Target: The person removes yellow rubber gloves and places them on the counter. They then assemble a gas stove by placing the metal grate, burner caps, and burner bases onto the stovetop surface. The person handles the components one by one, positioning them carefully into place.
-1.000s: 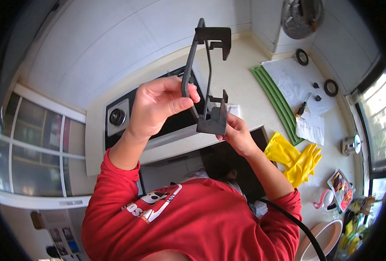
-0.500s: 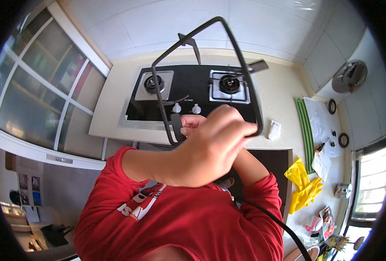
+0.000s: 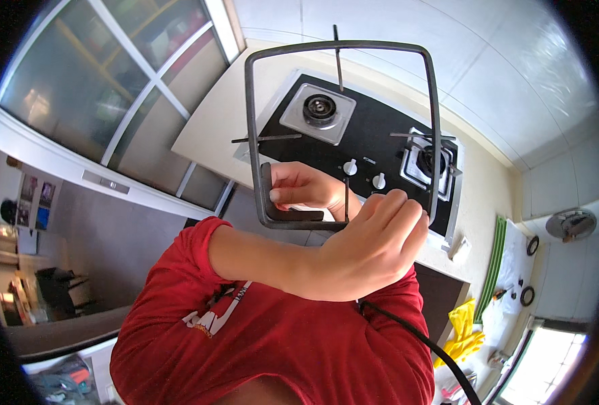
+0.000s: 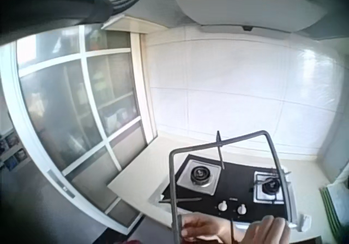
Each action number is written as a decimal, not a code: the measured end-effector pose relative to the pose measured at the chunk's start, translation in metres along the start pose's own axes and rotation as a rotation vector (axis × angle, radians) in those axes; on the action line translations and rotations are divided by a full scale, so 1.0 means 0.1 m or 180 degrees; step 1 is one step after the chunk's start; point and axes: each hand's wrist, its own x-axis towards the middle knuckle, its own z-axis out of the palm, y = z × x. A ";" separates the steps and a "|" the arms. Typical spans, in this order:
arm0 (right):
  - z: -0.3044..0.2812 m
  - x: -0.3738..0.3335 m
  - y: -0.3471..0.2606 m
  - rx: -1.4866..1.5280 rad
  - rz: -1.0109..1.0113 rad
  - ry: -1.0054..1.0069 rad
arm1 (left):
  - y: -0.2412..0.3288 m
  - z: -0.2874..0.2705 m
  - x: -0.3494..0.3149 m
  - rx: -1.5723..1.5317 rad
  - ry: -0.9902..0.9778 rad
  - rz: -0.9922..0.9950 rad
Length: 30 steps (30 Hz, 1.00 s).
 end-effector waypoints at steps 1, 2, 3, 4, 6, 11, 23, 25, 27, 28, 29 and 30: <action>-0.07 0.05 0.04 0.0044 0.0004 -0.0102 | -0.06 0.00 -0.01 0.0007 -0.0153 -0.0007; -0.14 0.09 0.06 0.0078 -0.0009 -0.0208 | -0.13 0.00 -0.02 -0.0103 -0.0119 -0.0003; -0.21 0.09 0.09 0.0149 0.0020 -0.0133 | -0.20 0.00 -0.01 -0.0218 -0.0080 0.0005; -0.27 0.07 0.11 0.0215 0.0050 -0.0050 | -0.28 0.00 -0.01 -0.0341 -0.0038 0.0020; -0.43 -0.03 0.06 0.0031 0.0370 0.0371 | -0.52 0.12 -0.04 -0.1417 0.0598 -0.0239; -1.00 -0.51 0.28 -0.0344 -0.0115 0.2573 | -1.33 0.17 -0.18 -0.2207 0.1314 -0.1453; -1.85 -0.75 0.61 -0.1935 0.0812 0.4059 | -2.50 1.31 -1.09 -0.3246 0.1489 -0.3997; -1.87 -0.67 0.69 -0.1655 0.1070 0.4178 | -2.63 1.40 -1.19 -0.3356 0.1482 -0.4339; -1.95 -0.62 0.85 -0.2206 0.1087 0.4442 | -2.81 1.53 -1.34 -0.3605 0.1499 -0.4648; -1.99 -0.57 0.91 -0.2482 0.1094 0.4537 | -2.89 1.64 -1.44 -0.3770 0.1520 -0.4789; -1.96 -0.48 0.81 -0.2589 0.1089 0.4637 | -2.96 1.70 -1.52 -0.3900 0.1552 -0.4950; -2.01 -0.44 0.85 -0.2523 0.0979 0.4715 | -3.02 1.73 -1.51 -0.3959 0.1518 -0.4974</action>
